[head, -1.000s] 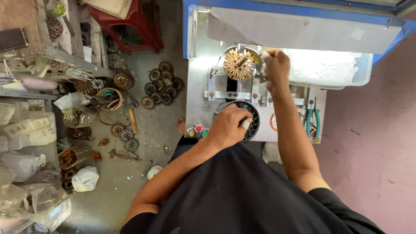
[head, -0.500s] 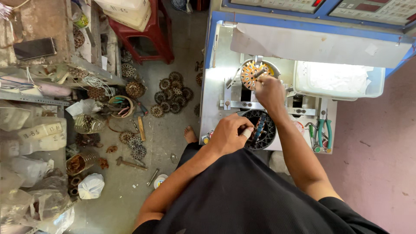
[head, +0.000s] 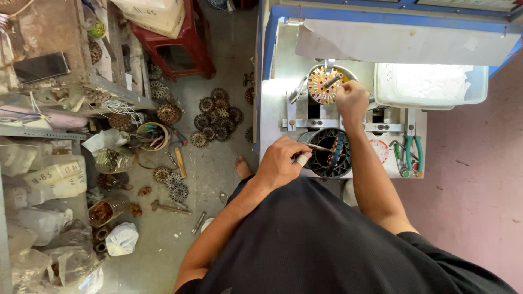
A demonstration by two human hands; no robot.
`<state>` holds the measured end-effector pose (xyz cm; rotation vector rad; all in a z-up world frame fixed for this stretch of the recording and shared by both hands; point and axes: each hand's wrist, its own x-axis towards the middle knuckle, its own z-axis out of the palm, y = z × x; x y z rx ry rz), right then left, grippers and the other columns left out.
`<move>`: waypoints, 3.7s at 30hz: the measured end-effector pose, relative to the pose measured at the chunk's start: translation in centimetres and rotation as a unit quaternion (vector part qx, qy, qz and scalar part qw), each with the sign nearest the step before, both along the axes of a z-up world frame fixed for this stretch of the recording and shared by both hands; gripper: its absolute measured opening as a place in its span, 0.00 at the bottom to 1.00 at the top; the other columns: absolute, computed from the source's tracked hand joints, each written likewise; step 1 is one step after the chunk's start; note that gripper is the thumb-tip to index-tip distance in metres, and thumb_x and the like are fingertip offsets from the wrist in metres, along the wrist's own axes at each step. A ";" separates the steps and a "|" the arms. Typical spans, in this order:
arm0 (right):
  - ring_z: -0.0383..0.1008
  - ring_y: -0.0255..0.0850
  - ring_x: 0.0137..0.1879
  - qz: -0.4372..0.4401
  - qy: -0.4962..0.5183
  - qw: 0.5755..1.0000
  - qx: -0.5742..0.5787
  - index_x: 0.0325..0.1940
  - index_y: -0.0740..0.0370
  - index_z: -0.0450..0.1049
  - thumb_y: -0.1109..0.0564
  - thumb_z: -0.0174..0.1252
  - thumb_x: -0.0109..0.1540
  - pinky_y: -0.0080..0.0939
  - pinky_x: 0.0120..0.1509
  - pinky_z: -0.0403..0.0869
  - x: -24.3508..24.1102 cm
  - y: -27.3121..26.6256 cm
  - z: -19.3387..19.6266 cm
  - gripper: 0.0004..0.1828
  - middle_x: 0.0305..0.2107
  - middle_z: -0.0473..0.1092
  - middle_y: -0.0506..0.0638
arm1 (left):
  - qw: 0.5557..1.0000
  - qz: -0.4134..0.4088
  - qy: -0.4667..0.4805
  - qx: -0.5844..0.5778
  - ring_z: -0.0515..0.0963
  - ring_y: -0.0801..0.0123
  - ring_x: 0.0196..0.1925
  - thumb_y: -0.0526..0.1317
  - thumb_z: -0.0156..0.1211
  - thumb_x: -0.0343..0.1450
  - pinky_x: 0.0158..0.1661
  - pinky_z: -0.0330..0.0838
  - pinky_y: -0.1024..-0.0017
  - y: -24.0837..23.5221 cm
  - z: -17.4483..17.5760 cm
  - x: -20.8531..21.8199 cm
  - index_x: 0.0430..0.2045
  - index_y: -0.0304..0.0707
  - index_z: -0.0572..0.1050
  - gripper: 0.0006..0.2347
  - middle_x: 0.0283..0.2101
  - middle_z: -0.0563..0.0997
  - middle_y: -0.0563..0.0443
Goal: The person places a motor stator into a winding machine, secures copper wires, and applies insulation tape to the wire coils.
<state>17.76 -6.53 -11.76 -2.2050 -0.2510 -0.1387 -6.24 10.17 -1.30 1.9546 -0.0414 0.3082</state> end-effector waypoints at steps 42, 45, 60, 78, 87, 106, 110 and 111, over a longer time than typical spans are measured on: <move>0.67 0.39 0.22 0.057 -0.065 0.976 -0.202 0.37 0.66 0.84 0.60 0.63 0.60 0.40 0.29 0.66 2.0 1.5 -0.3 0.07 0.19 0.71 0.54 | 0.984 -0.118 0.097 0.095 0.80 0.54 0.41 0.36 0.63 0.67 0.44 0.73 0.59 14.8 -4.7 -7.6 0.35 0.36 0.81 0.07 0.35 0.83 0.46; 0.69 0.38 0.25 -0.014 -0.002 0.996 -0.090 0.39 0.65 0.83 0.57 0.66 0.62 0.42 0.29 0.66 3.2 1.3 0.7 0.08 0.20 0.73 0.52 | 0.987 -0.091 0.108 0.071 0.80 0.54 0.40 0.37 0.63 0.68 0.42 0.74 0.60 13.1 -4.5 -6.1 0.35 0.37 0.82 0.06 0.34 0.83 0.46; 0.76 0.50 0.26 -0.005 -0.074 0.991 -0.112 0.33 0.65 0.82 0.57 0.59 0.58 0.46 0.33 0.71 1.4 0.7 2.2 0.10 0.21 0.74 0.59 | 0.989 -0.037 0.129 0.059 0.82 0.57 0.38 0.38 0.64 0.69 0.42 0.75 0.63 7.4 -3.1 -3.0 0.38 0.37 0.82 0.08 0.35 0.84 0.45; 0.69 0.37 0.24 0.081 0.139 0.987 0.021 0.39 0.64 0.82 0.54 0.65 0.59 0.38 0.30 0.67 -1.6 -10.4 -2.5 0.11 0.18 0.73 0.52 | 0.968 0.076 0.209 -0.118 0.78 0.79 0.30 0.35 0.65 0.70 0.33 0.72 0.78 -2.6 -10.8 9.0 0.38 0.33 0.83 0.06 0.29 0.83 0.53; 0.76 0.61 0.42 0.076 0.132 0.955 -0.254 0.41 0.65 0.77 0.55 0.63 0.57 0.60 0.44 0.72 -8.0 -16.6 -9.0 0.12 0.40 0.74 0.62 | 0.853 -0.086 0.400 -0.324 0.83 0.71 0.46 0.36 0.55 0.75 0.41 0.77 0.76 -4.5 -21.3 17.0 0.53 0.31 0.75 0.14 0.49 0.83 0.49; 0.81 0.41 0.28 0.012 0.401 0.888 0.225 0.41 0.75 0.74 0.63 0.62 0.64 0.38 0.28 0.79 -1.0 -9.6 -12.2 0.09 0.26 0.77 0.60 | 0.777 0.141 0.336 -0.513 0.83 0.64 0.34 0.31 0.59 0.73 0.30 0.78 0.69 -8.8 -28.2 23.5 0.43 0.30 0.76 0.07 0.38 0.84 0.44; 0.83 0.44 0.37 -0.054 0.368 0.868 0.329 0.44 0.74 0.74 0.66 0.61 0.62 0.37 0.40 0.83 -2.1 -9.2 -13.2 0.09 0.34 0.78 0.61 | 0.744 0.217 0.315 -0.548 0.85 0.61 0.38 0.31 0.59 0.72 0.34 0.83 0.64 -9.0 -28.8 24.3 0.44 0.36 0.75 0.09 0.41 0.82 0.49; 0.84 0.43 0.40 -0.069 0.355 0.870 0.336 0.46 0.73 0.75 0.67 0.61 0.61 0.35 0.44 0.83 -2.2 -9.2 -13.4 0.10 0.36 0.79 0.61 | 0.739 0.230 0.319 -0.547 0.84 0.61 0.37 0.32 0.59 0.72 0.34 0.83 0.64 -9.1 -28.8 24.5 0.45 0.35 0.75 0.08 0.41 0.82 0.48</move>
